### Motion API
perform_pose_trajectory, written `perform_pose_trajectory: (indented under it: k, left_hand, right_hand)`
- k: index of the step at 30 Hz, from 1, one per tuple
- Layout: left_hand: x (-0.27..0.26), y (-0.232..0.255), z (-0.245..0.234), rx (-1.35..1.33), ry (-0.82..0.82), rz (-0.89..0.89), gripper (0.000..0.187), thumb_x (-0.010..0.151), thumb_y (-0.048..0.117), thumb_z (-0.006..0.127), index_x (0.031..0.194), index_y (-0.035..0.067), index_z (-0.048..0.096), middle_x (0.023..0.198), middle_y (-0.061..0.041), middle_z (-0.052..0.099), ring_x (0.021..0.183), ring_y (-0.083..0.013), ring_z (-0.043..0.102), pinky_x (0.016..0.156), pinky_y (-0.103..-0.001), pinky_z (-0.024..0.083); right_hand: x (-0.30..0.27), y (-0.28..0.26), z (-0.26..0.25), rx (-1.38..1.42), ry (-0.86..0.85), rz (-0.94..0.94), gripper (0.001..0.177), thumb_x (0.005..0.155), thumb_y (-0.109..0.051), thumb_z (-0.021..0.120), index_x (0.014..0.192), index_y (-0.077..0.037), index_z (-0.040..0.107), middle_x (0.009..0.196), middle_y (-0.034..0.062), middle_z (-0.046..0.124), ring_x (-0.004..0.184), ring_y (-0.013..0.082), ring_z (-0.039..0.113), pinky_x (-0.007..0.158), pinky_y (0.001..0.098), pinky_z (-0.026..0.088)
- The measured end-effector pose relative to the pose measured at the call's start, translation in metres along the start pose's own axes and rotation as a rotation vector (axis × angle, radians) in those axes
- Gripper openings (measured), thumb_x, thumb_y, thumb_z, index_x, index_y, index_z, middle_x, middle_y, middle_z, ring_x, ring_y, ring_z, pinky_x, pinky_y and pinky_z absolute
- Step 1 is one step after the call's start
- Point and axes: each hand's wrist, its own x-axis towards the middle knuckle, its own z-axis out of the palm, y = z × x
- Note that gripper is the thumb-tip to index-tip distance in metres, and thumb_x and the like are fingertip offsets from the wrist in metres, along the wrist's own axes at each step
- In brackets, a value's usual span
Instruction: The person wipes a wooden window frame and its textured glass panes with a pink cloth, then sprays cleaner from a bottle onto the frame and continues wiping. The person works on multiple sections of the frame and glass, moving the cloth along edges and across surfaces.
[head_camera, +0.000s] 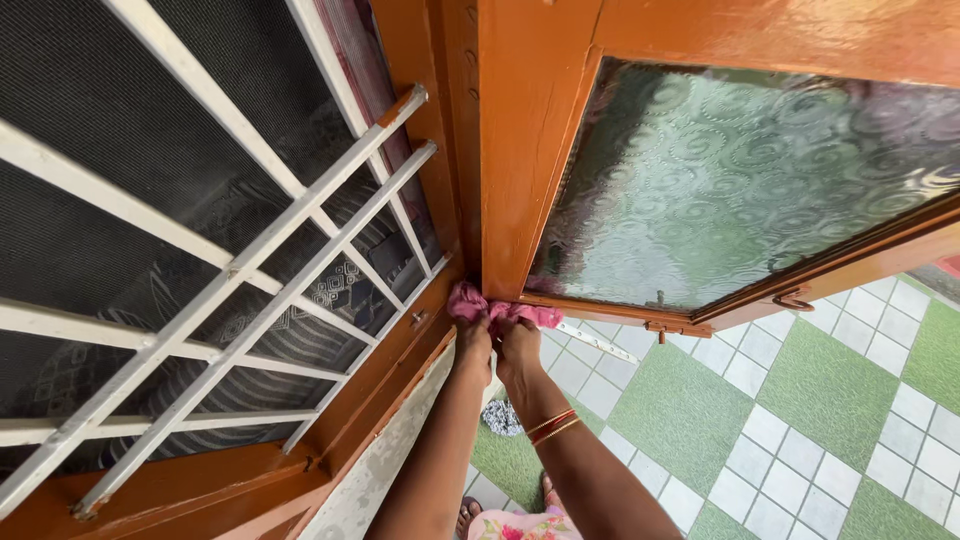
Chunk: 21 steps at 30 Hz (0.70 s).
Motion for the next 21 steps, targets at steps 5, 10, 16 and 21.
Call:
perform_pose_trajectory:
  k: [5,10,16,21]
  left_hand:
    - [-0.031,0.05,0.024,0.057,0.047,0.26,0.043,0.099,0.027,0.056,0.139,0.013,0.05,0.125,-0.005,0.064,0.107,-0.017,0.062,0.089,-0.032,0.052]
    - [-0.148,0.171,0.084,0.335,-0.016,0.855,0.036,0.107,0.031,0.059,0.127,0.001,0.059,0.117,-0.014,0.067,0.104,-0.0215,0.063,0.09,-0.036,0.052]
    - [-0.263,0.284,0.144,0.502,-0.112,1.388,0.033,0.113,0.029,0.048,0.13,0.004,0.061,0.123,-0.015,0.069,0.113,-0.0286,0.066,0.098,-0.04,0.051]
    - [-0.286,0.287,0.187,0.647,-0.004,1.654,0.024,0.113,0.022,0.054,0.126,0.004,0.063,0.122,-0.02,0.067,0.116,-0.0364,0.065,0.102,-0.046,0.051]
  right_hand:
    - [-0.01,-0.029,0.017,0.027,-0.108,-0.19,0.019,0.083,0.014,0.061,0.085,-0.005,0.058,0.082,0.0078,0.062,0.071,0.0213,0.062,0.066,0.0355,0.056]
    - [-0.132,-0.126,0.098,-0.017,-0.272,-0.671,0.019,0.091,0.008,0.072,0.088,-0.006,0.06,0.086,0.0013,0.058,0.078,0.012,0.054,0.069,0.0258,0.047]
    - [-0.237,-0.225,0.194,0.087,-0.376,-1.169,0.023,0.083,-0.005,0.071,0.1,-0.009,0.057,0.101,-0.0046,0.063,0.092,0.0058,0.059,0.085,0.0216,0.051]
    - [-0.229,-0.266,0.175,-0.537,0.063,-1.782,0.023,0.095,-0.009,0.078,0.104,-0.002,0.059,0.093,0.0074,0.056,0.085,0.0173,0.05,0.076,0.0331,0.045]
